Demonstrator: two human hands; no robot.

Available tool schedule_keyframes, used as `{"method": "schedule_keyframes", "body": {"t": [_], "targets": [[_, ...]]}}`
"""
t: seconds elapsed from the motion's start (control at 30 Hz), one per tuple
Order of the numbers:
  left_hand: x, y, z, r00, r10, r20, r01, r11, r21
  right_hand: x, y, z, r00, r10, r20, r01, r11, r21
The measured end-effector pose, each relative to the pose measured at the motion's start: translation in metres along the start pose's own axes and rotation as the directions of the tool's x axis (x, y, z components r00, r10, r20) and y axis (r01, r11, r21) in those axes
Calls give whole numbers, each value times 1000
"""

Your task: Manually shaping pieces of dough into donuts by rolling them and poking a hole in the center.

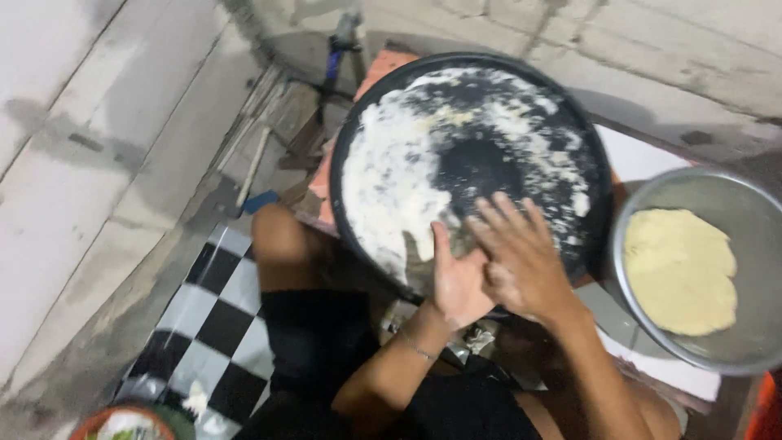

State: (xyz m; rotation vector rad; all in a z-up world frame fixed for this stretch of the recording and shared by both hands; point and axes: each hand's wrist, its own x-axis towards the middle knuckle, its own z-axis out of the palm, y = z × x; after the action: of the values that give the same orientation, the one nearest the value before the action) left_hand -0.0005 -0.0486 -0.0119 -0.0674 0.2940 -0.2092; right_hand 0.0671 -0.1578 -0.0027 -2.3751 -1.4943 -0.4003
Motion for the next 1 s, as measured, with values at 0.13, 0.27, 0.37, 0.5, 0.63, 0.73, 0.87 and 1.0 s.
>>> {"method": "schedule_keyframes", "body": {"t": [0.13,0.27,0.37,0.5,0.63,0.73,0.87,1.0], "targets": [[40,14,-47,952,51,301,-2,987,-159,26,-53,-13,998,-70,1,69,985,160],[50,-2,-102,802,-32,597,232,937,-262,10,-14,35,983,-120,-142,148,967,207],[31,5,-78,962,0,274,56,979,-196,13,-12,1,997,15,-78,-7,994,109],[8,35,-2,896,225,381,-311,933,179,19,-54,18,997,-61,-56,68,988,137],[17,10,-48,957,16,291,-44,995,89,7,-21,28,993,-63,-95,70,995,72],[-9,24,5,965,9,261,50,975,-217,12,-13,10,995,-29,-101,29,1000,7],[29,27,-31,905,-1,425,-114,963,244,16,-56,28,985,-88,-151,102,991,88],[27,7,-68,683,82,726,-364,900,240,8,-22,17,992,-101,-70,105,993,57]]}}
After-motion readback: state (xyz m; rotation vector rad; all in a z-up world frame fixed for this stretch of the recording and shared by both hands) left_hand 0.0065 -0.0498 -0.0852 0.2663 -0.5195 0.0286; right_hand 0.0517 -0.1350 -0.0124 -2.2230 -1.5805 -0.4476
